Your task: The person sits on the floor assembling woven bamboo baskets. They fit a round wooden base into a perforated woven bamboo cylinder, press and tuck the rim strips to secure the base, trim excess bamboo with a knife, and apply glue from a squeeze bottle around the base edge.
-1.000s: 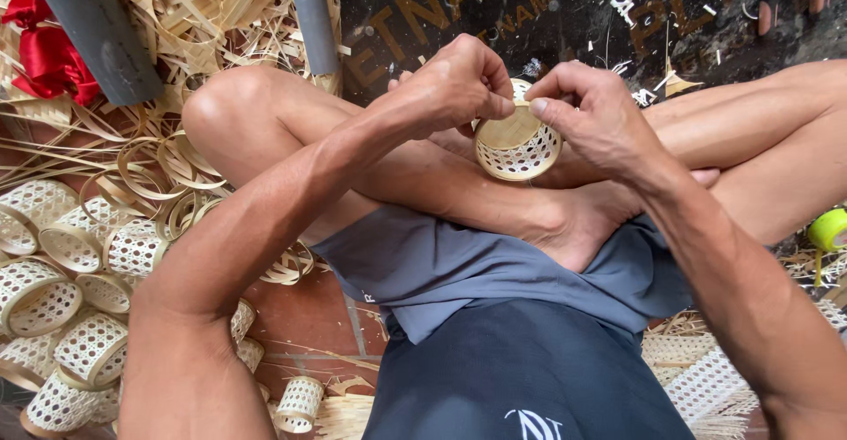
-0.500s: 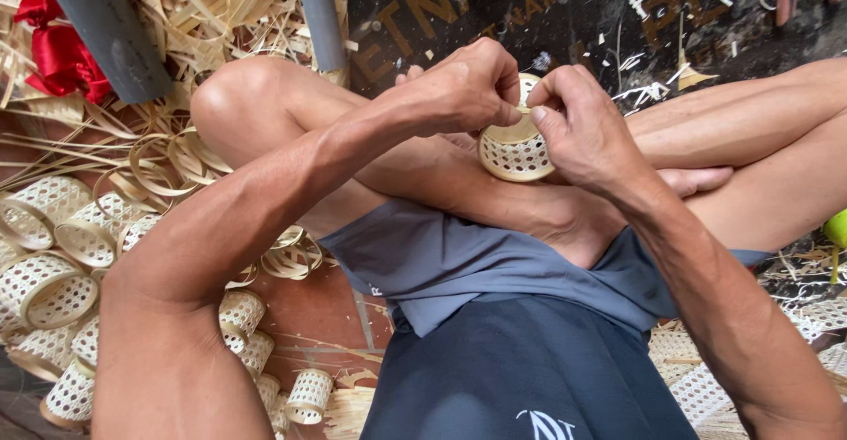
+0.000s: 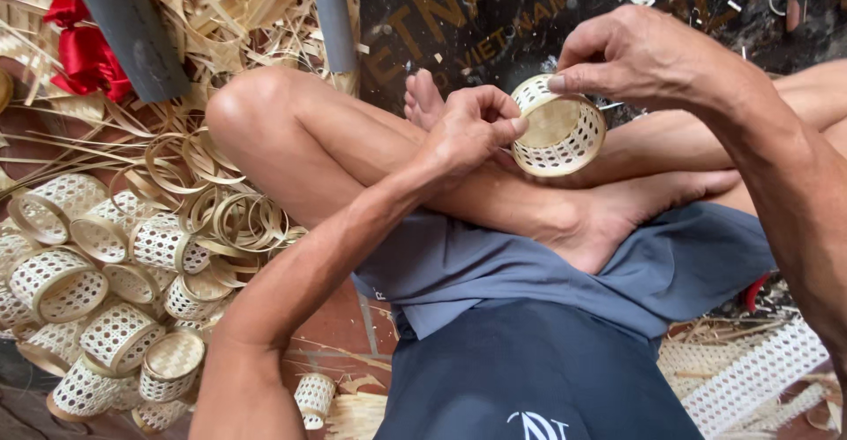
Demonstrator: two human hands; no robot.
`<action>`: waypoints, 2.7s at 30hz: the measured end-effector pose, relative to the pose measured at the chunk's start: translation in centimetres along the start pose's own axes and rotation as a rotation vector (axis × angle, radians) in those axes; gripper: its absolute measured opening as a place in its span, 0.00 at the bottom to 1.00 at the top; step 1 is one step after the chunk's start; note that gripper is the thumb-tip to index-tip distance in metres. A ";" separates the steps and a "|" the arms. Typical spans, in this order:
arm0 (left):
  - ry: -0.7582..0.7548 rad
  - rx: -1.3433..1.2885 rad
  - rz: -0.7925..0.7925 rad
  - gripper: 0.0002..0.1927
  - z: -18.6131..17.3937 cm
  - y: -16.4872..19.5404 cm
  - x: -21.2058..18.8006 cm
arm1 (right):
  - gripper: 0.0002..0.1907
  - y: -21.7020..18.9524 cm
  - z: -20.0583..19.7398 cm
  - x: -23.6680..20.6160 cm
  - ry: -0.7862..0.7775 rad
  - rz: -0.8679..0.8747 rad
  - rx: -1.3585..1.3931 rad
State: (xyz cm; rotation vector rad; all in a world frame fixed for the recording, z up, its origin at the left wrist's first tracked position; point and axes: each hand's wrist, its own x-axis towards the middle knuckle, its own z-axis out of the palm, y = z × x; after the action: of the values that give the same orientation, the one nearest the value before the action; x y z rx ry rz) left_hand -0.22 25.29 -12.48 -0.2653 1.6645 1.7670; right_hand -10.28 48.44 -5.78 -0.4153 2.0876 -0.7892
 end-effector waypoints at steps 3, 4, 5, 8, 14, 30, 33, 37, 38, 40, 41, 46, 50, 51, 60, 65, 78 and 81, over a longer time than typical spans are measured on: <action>-0.029 -0.152 -0.076 0.07 0.3 -1.3 -0.6 | 0.11 0.7 1.3 -1.2 0.057 -0.130 0.068; -0.040 -0.181 -0.119 0.07 0.2 -1.2 -0.6 | 0.11 0.8 1.8 -1.3 0.096 -0.173 0.040; -0.049 -0.208 -0.161 0.07 0.1 -1.0 -0.6 | 0.11 0.8 2.2 -1.4 0.135 -0.219 0.012; -0.077 -0.211 -0.165 0.08 0.2 0.2 -0.9 | 0.11 0.8 3.2 -1.9 0.108 0.030 0.173; -0.103 -0.143 -0.220 0.09 0.7 2.7 -0.9 | 0.08 0.5 5.7 -4.2 0.302 -0.060 0.246; -0.291 0.475 -0.064 0.09 0.0 7.3 2.9 | 0.06 0.4 7.0 -3.1 0.329 -0.097 -0.036; -0.244 0.445 0.035 0.09 -0.2 6.0 2.3 | 0.07 -0.5 6.2 -3.1 0.296 -0.112 -0.004; -0.204 0.186 -0.098 0.08 0.3 4.1 1.6 | 0.11 0.7 2.1 -2.5 0.146 -0.134 0.089; -0.162 0.123 -0.120 0.09 0.6 3.4 0.9 | 0.12 1.0 1.6 -2.4 0.099 -0.135 0.105; -0.082 -0.008 -0.132 0.09 1.9 1.9 -0.5 | 0.13 1.6 1.2 -2.5 0.047 -0.059 -0.018; -0.039 -0.067 -0.111 0.10 2.1 1.5 -0.6 | 0.13 1.9 1.0 -2.4 0.038 -0.033 -0.098; -0.057 -0.079 -0.111 0.12 1.7 0.4 -1.3 | 0.12 2.1 2.7 -2.8 0.160 -0.046 -0.074; -0.055 -0.101 -0.145 0.11 1.7 0.9 -0.9 | 0.08 1.8 5.2 -4.0 0.325 -0.135 0.129; -0.058 -0.074 -0.122 0.10 1.8 1.2 -0.6 | 0.08 1.8 5.7 -4.4 0.356 -0.119 0.162; -0.110 0.533 0.038 0.09 1.8 4.7 2.2 | 0.08 2.1 7.5 -4.9 0.405 -0.049 0.169; -0.118 0.455 0.018 0.09 2.3 6.6 1.4 | 0.06 1.4 6.8 -4.1 0.337 -0.100 0.089; 0.123 -0.179 0.147 0.10 4.4 -1.1 -1.2 | 0.07 -2.7 12.8 -6.2 0.551 0.230 1.090; 0.069 -0.253 0.049 0.11 4.3 -1.9 -2.0 | 0.07 -2.1 14.0 -4.7 0.515 0.269 1.430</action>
State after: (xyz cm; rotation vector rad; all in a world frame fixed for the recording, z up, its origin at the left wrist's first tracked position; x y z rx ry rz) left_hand 3.70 28.58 -12.15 -0.4065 1.5037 2.0276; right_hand 3.82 44.04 -7.75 0.8923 1.3915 -2.0432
